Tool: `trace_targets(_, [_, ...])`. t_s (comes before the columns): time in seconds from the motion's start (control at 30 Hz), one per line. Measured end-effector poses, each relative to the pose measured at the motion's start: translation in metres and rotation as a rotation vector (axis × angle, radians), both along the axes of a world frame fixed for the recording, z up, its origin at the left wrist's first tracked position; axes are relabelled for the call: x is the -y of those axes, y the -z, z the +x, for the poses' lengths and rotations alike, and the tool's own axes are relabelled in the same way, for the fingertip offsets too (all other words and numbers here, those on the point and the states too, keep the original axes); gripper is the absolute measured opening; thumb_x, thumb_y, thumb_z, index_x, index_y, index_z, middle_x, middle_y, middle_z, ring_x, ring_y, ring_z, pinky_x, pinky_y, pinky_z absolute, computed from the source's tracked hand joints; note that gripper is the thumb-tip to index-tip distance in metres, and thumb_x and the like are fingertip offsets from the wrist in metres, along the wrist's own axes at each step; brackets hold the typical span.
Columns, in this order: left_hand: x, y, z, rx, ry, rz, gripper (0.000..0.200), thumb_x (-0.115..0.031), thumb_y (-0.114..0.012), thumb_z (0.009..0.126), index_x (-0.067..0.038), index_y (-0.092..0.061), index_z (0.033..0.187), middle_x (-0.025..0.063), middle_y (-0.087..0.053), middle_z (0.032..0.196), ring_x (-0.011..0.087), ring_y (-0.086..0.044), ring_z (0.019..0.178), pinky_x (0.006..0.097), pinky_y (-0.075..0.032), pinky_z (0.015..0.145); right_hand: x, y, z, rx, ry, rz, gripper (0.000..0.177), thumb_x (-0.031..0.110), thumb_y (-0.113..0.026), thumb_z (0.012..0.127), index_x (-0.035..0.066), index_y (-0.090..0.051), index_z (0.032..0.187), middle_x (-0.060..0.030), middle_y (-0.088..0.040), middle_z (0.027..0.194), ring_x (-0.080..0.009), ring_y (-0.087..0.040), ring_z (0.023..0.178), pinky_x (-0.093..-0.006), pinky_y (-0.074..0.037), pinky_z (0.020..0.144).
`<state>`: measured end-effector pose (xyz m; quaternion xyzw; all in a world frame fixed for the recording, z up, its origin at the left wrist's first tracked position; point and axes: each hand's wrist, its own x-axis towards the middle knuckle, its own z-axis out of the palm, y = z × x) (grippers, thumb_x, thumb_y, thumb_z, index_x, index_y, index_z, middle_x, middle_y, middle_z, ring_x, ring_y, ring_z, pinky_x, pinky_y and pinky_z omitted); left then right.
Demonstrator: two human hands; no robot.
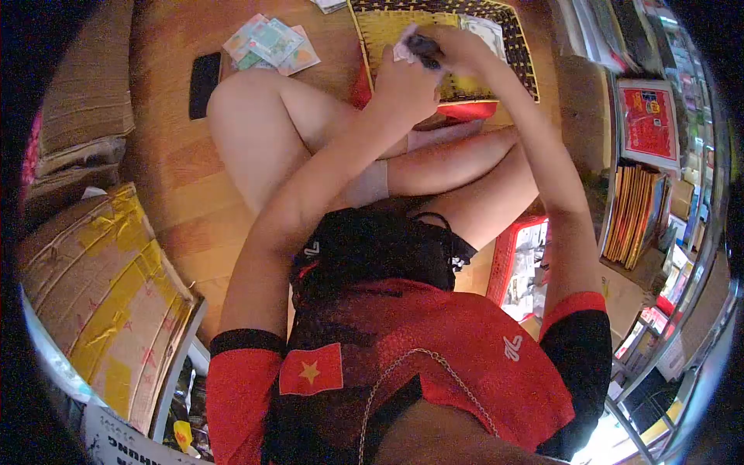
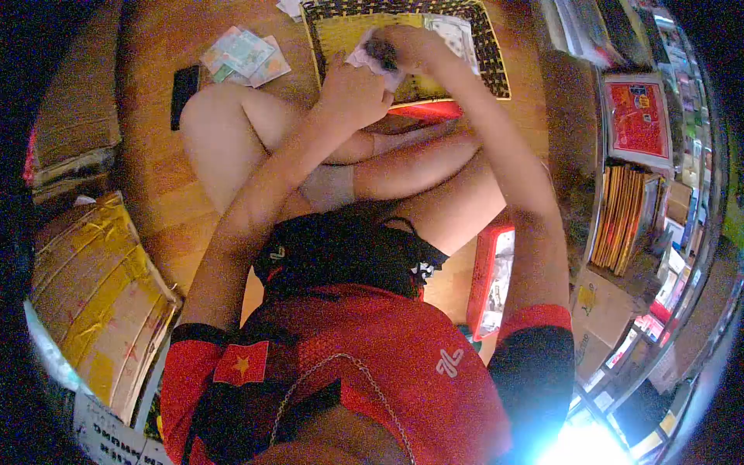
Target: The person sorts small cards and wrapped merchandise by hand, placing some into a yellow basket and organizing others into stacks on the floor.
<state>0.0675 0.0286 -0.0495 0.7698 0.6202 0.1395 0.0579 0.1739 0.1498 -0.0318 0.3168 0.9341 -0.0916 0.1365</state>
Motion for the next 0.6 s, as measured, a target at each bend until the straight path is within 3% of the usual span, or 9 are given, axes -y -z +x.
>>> trace_targets(0.1, [0.001,0.005,-0.001,0.042,-0.017,0.077,0.032,-0.032,-0.051,0.076,-0.004,-0.066,0.072,0.0158,-0.064,0.071,0.0301,-0.063,0.07,0.0506,-0.036,0.089,-0.013,0.03,-0.008,-0.361,-0.09,0.063,0.048,0.012,-0.058,0.073,0.01,-0.047,0.119,-0.0148,-0.057,0.107,-0.0336,-0.054,0.1,-0.0384,-0.045,0.084])
trace_targets(0.13, [0.0,0.006,-0.001,0.064,-0.022,0.086,0.032,-0.032,-0.051,0.076,-0.004,-0.066,0.071,0.0162,-0.064,0.071,0.0307,-0.063,0.069,0.051,-0.036,0.089,-0.008,0.039,-0.004,-0.399,-0.009,0.081,0.047,0.012,-0.058,0.073,0.009,-0.047,0.119,-0.0154,-0.055,0.11,-0.0337,-0.053,0.102,-0.0382,-0.044,0.086])
trace_targets(0.23, [0.002,0.0,-0.003,0.038,-0.008,0.0,0.032,-0.032,-0.051,0.075,-0.004,-0.066,0.072,0.0158,-0.064,0.07,0.0303,-0.063,0.07,0.0494,-0.039,0.086,0.002,0.041,0.023,-0.399,0.017,0.045,0.049,0.011,-0.059,0.071,0.009,-0.048,0.119,-0.0172,-0.056,0.109,-0.0339,-0.054,0.1,-0.0388,-0.044,0.085])
trace_targets(0.33, [-0.003,0.006,-0.002,0.059,0.026,-0.157,0.033,-0.033,-0.051,0.075,-0.004,-0.066,0.072,0.0156,-0.064,0.07,0.0297,-0.063,0.07,0.0466,-0.042,0.082,0.01,0.006,0.042,-0.123,-0.013,-0.133,0.047,0.01,-0.059,0.069,0.008,-0.051,0.115,-0.0188,-0.057,0.107,-0.0337,-0.056,0.098,-0.0387,-0.044,0.084])
trace_targets(0.43, [-0.001,-0.001,-0.008,-0.011,0.051,-0.089,0.034,-0.035,-0.052,0.075,-0.004,-0.067,0.073,0.0149,-0.064,0.07,0.0293,-0.063,0.069,0.0433,-0.045,0.077,-0.001,-0.004,0.044,-0.032,-0.045,-0.277,0.042,0.01,-0.059,0.068,0.006,-0.055,0.11,-0.0189,-0.059,0.101,-0.0337,-0.057,0.095,-0.0376,-0.045,0.083])
trace_targets(0.53, [-0.006,-0.008,-0.012,-0.067,0.066,-0.277,0.028,-0.033,-0.051,0.078,-0.011,-0.068,0.083,0.011,-0.066,0.084,0.0227,-0.064,0.078,0.0495,-0.037,0.085,-0.016,0.019,0.022,-0.266,-0.089,-0.182,0.036,0.008,-0.057,0.068,0.004,-0.057,0.104,-0.018,-0.061,0.098,-0.034,-0.058,0.093,-0.0372,-0.046,0.081])
trace_targets(0.6, [-0.005,0.001,-0.015,-0.013,0.01,-0.224,0.028,-0.033,-0.053,0.077,-0.01,-0.068,0.083,0.0109,-0.066,0.084,0.0232,-0.064,0.078,0.0488,-0.038,0.084,-0.01,0.029,0.0,-0.385,-0.049,-0.083,0.036,0.007,-0.057,0.069,0.005,-0.057,0.105,-0.0177,-0.06,0.099,-0.0345,-0.057,0.093,-0.0379,-0.046,0.08])
